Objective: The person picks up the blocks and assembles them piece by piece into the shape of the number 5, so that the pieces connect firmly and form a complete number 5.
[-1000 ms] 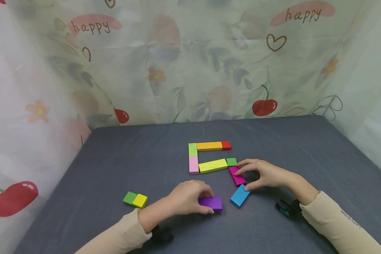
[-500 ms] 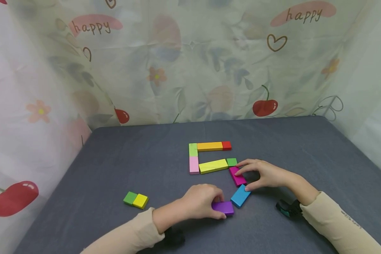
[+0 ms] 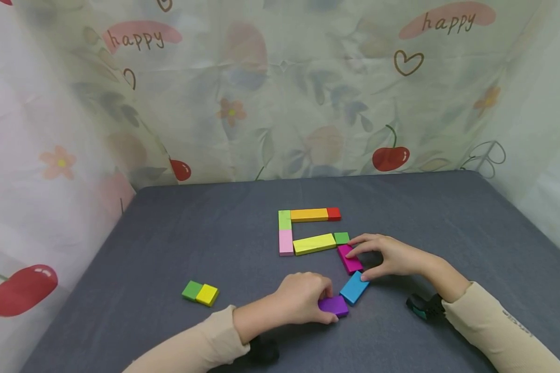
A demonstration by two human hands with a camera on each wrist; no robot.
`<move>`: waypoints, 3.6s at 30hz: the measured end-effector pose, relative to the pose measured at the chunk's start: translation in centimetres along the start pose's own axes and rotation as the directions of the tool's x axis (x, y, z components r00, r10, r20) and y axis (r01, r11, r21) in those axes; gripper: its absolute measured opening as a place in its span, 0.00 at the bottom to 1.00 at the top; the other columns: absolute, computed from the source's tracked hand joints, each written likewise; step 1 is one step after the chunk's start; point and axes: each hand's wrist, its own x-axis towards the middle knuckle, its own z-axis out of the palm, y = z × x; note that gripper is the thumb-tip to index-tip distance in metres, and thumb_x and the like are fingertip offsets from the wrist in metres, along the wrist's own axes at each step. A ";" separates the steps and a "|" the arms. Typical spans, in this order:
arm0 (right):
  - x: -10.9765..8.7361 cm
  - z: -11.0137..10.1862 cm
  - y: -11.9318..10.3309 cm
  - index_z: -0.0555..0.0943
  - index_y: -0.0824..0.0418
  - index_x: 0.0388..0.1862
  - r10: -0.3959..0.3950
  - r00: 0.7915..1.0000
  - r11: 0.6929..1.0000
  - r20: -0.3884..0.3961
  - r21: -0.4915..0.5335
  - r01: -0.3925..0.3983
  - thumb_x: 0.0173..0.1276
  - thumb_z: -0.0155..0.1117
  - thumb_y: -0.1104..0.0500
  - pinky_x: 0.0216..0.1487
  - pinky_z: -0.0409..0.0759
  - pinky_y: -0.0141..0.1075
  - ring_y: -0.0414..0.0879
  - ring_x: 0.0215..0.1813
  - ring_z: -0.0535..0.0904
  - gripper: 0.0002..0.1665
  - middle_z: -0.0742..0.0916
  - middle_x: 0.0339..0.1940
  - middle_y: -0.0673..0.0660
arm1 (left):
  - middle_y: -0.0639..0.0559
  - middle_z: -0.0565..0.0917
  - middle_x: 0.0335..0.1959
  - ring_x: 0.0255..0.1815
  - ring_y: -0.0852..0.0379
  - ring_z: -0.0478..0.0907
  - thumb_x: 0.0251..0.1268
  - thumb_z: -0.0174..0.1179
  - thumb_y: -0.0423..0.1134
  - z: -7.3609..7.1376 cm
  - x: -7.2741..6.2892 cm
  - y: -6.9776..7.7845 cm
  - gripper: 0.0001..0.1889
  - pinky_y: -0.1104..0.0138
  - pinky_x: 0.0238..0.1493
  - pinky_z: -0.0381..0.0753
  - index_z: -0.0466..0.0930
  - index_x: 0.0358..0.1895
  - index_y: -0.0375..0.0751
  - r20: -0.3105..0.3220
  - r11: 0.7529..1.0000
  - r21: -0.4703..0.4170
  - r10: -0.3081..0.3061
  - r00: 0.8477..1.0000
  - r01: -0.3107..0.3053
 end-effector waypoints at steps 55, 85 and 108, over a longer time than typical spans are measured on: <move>0.2 0.1 0.3 0.80 0.53 0.54 -0.009 1.000 1.000 0.005 0.007 0.008 0.55 0.70 0.45 0.60 0.66 0.61 0.60 0.64 0.68 0.28 0.75 0.63 0.61 | 0.61 0.77 0.24 0.24 0.68 0.69 0.47 0.69 0.58 -0.6 0.3 -0.1 0.19 0.76 0.23 0.68 0.81 0.38 0.51 0.007 0.998 -0.062 0.020 1.000 -0.020; 0.2 0.2 0.2 0.79 0.52 0.54 0.015 1.000 1.000 0.012 0.004 -0.015 0.55 0.70 0.46 0.60 0.68 0.59 0.59 0.64 0.68 0.27 0.75 0.63 0.60 | 0.56 0.83 0.41 0.41 0.63 0.77 0.56 0.65 0.48 -3.2 -5.8 -9.0 0.17 0.68 0.46 0.77 0.80 0.46 0.46 0.067 0.957 -0.285 0.069 0.995 -0.047; 0.1 0.1 0.4 0.79 0.52 0.54 -0.005 1.000 1.000 0.004 0.003 0.005 0.55 0.69 0.46 0.60 0.68 0.58 0.58 0.63 0.69 0.27 0.75 0.63 0.60 | 0.56 0.81 0.43 0.43 0.65 0.76 0.43 0.73 0.49 -4.5 -12.4 -17.7 0.23 0.68 0.51 0.75 0.81 0.45 0.46 0.086 0.930 -0.361 -0.042 0.995 0.070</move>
